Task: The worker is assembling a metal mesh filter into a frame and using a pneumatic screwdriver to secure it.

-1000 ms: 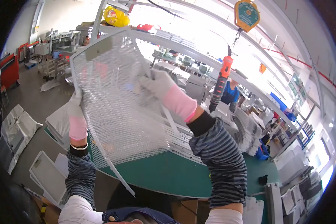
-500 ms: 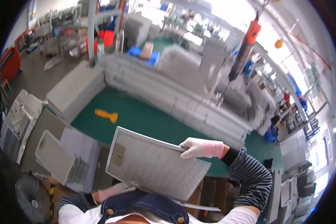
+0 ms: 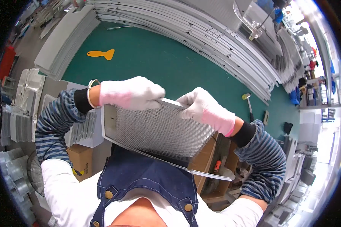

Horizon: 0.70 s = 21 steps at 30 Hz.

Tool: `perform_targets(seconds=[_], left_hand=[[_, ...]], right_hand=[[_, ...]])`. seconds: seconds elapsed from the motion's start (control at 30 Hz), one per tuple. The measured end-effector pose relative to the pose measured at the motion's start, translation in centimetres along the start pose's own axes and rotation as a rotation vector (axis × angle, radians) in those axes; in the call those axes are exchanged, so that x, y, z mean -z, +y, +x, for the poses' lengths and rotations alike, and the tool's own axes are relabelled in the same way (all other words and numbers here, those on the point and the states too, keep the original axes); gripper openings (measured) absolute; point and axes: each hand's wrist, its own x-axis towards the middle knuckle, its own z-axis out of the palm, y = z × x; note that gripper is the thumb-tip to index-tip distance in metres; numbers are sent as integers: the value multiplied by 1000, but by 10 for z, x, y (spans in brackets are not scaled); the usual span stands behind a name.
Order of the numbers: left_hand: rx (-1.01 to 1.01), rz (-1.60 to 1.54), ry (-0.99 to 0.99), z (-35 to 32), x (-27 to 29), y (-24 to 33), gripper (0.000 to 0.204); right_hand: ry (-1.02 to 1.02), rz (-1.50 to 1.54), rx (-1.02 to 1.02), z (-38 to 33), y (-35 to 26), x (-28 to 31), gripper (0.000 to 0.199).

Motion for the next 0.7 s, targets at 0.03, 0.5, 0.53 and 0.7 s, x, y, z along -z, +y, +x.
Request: perform_targets(seconds=[0.03, 0.5, 0.53, 0.7], left_hand=[[-10, -5, -13, 8, -5, 1, 24], [38, 180, 130, 8, -23, 5, 26], [97, 167, 83, 10, -25, 4, 28], [45, -174, -71, 20, -10, -10, 31]], right_hand=[[39, 35, 9, -2, 4, -4, 30], [-110, -178, 186, 23, 20, 13, 31], [-100, -111, 209, 25, 24, 12, 35], [-162, -267, 373, 16, 31, 35, 39]])
